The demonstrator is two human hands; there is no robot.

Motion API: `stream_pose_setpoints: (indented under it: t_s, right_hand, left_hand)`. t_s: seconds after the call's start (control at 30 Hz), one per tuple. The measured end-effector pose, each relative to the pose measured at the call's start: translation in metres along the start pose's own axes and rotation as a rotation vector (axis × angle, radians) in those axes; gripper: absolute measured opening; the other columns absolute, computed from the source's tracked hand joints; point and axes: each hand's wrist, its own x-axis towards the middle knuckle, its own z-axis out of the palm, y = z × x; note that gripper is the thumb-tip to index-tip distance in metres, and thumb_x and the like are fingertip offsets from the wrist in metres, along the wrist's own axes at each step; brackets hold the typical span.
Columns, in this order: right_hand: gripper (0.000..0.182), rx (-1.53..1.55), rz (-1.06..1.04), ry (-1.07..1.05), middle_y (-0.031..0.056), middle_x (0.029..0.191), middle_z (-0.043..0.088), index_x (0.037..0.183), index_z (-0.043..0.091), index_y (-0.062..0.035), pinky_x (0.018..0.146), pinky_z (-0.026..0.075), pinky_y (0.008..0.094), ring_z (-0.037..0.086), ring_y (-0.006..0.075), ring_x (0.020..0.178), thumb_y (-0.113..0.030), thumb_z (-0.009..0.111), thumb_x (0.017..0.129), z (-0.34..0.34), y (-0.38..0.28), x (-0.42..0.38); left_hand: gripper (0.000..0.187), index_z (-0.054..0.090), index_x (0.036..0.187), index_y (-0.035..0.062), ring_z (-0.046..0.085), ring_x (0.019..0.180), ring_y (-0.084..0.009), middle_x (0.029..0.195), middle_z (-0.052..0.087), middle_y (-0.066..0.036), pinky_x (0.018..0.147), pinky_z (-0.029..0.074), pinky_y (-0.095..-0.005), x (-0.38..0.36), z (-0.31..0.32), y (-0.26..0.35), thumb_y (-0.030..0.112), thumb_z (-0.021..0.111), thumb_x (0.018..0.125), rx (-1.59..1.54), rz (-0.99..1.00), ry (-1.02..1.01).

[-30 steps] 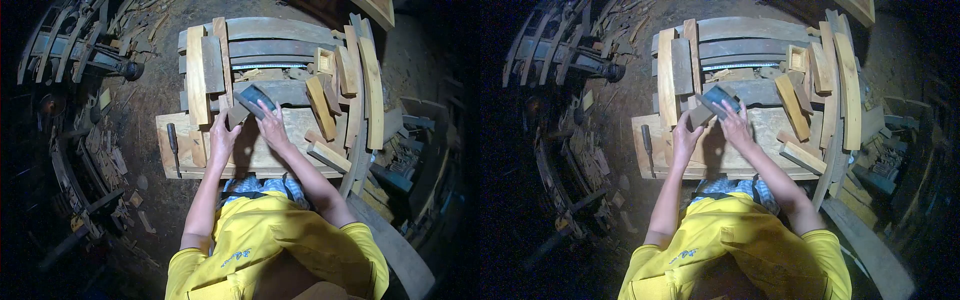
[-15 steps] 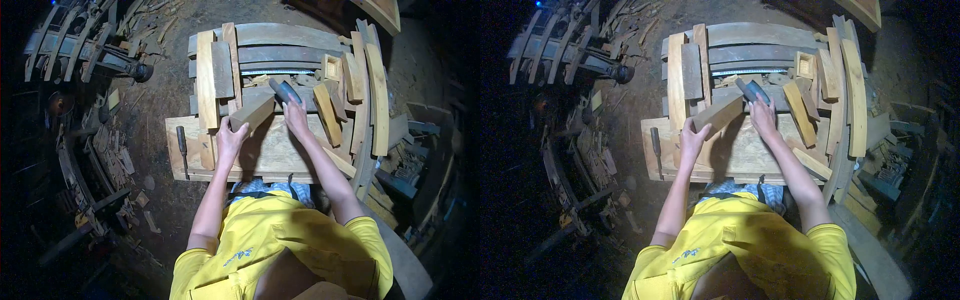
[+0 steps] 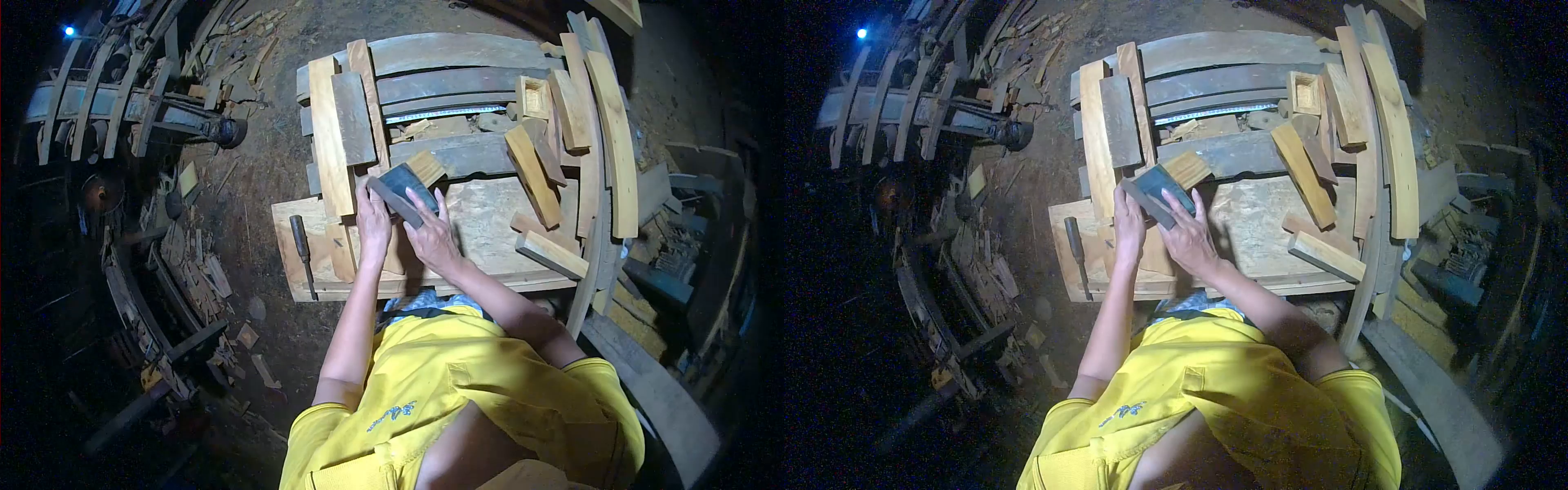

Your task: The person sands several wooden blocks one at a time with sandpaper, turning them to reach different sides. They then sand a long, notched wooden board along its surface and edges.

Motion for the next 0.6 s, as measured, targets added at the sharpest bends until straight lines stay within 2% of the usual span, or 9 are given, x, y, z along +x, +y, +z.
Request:
stream_pose_setpoints:
  t_s: [0.07, 0.13, 0.3, 0.37, 0.43, 0.5, 0.53, 0.57, 0.6]
  right_hand:
    - [0.016, -0.036, 0.002, -0.002, 0.0201, 0.119, 0.048, 0.083, 0.058, 0.0051, 0.101, 0.02, 0.0517, 0.044, 0.0254, 0.114, -0.009, 0.053, 0.079, 0.007, 0.015, 0.002]
    - [0.029, -0.077, 0.084, -0.006, 0.0209, 0.114, 0.052, 0.056, 0.052, 0.0039, 0.1, 0.022, 0.0515, 0.046, 0.0244, 0.112, -0.01, 0.05, 0.082, 0.019, 0.04, 0.003]
    - [0.023, -0.064, 0.306, -0.088, 0.0225, 0.112, 0.052, 0.079, 0.059, 0.0044, 0.099, 0.022, 0.052, 0.046, 0.0271, 0.112, -0.013, 0.045, 0.086, 0.022, 0.064, 0.017]
    - [0.022, -0.158, 0.094, -0.258, 0.022, 0.112, 0.052, 0.08, 0.059, 0.0042, 0.099, 0.023, 0.0518, 0.046, 0.027, 0.112, -0.013, 0.045, 0.086, 0.003, 0.029, 0.022]
    - [0.024, 0.007, 0.035, -0.13, 0.0209, 0.112, 0.051, 0.079, 0.06, 0.0033, 0.099, 0.023, 0.0522, 0.046, 0.0269, 0.112, -0.015, 0.046, 0.086, 0.004, 0.02, 0.018]
    - [0.026, -0.241, -0.042, -0.14, 0.0192, 0.111, 0.052, 0.077, 0.06, 0.0021, 0.098, 0.024, 0.0522, 0.048, 0.0267, 0.108, -0.018, 0.046, 0.086, 0.011, 0.044, 0.018]
    - [0.029, -0.303, 0.062, -0.067, 0.0187, 0.107, 0.054, 0.074, 0.06, 0.0017, 0.097, 0.025, 0.0521, 0.051, 0.0269, 0.104, -0.02, 0.045, 0.087, 0.028, 0.079, 0.01]
    - [0.032, -0.293, 0.367, -0.281, 0.0185, 0.105, 0.056, 0.074, 0.06, 0.0017, 0.097, 0.025, 0.0521, 0.051, 0.0271, 0.103, -0.021, 0.043, 0.088, 0.02, 0.095, 0.012]
    - [0.035, -0.292, 0.543, -0.408, 0.0194, 0.101, 0.058, 0.072, 0.059, 0.0024, 0.096, 0.024, 0.0525, 0.05, 0.0268, 0.105, -0.022, 0.041, 0.089, 0.014, 0.114, 0.017]
  left_hand:
    - [0.042, 0.04, 0.117, 0.0031, 0.052, 0.097, -0.0327, 0.104, 0.052, -0.022, 0.083, 0.04, -0.0376, 0.004, -0.003, -0.009, 0.036, 0.032, 0.094, -0.002, -0.001, -0.022]
    - [0.041, 0.04, 0.117, 0.0043, 0.051, 0.099, -0.0297, 0.105, 0.052, -0.02, 0.085, 0.039, -0.0359, 0.003, -0.006, -0.003, 0.037, 0.03, 0.094, 0.032, -0.013, -0.021]
    - [0.041, 0.04, 0.117, 0.0051, 0.051, 0.1, -0.0309, 0.107, 0.051, -0.021, 0.086, 0.038, -0.0365, 0.007, -0.008, -0.018, 0.037, 0.029, 0.094, -0.027, -0.072, -0.044]
    - [0.044, 0.04, 0.118, 0.0014, 0.049, 0.094, -0.0199, 0.102, 0.051, -0.014, 0.079, 0.042, -0.0304, 0.005, -0.008, -0.015, 0.037, 0.031, 0.094, 0.038, -0.011, -0.047]
    - [0.044, 0.041, 0.115, 0.0008, 0.05, 0.09, -0.0184, 0.098, 0.051, -0.012, 0.074, 0.044, -0.0294, 0.007, -0.005, -0.026, 0.038, 0.031, 0.094, 0.055, 0.054, -0.014]
    - [0.044, 0.042, 0.112, 0.0001, 0.051, 0.086, -0.0168, 0.094, 0.051, -0.011, 0.068, 0.046, -0.0285, 0.01, -0.007, -0.031, 0.039, 0.032, 0.093, 0.069, 0.131, 0.025]
    - [0.047, 0.043, 0.111, 0.0002, 0.052, 0.091, -0.025, 0.099, 0.051, -0.017, 0.076, 0.042, -0.0332, 0.011, -0.011, -0.03, 0.043, 0.035, 0.091, 0.047, -0.087, -0.03]
    - [0.05, 0.044, 0.11, 0.0002, 0.053, 0.096, -0.0332, 0.104, 0.052, -0.022, 0.085, 0.039, -0.0379, 0.012, -0.014, -0.03, 0.046, 0.037, 0.09, 0.026, -0.304, -0.083]
    - [0.05, 0.044, 0.11, 0.0002, 0.053, 0.096, -0.0332, 0.104, 0.052, -0.022, 0.085, 0.039, -0.0379, 0.013, -0.018, -0.027, 0.046, 0.037, 0.09, 0.03, -0.298, -0.074]
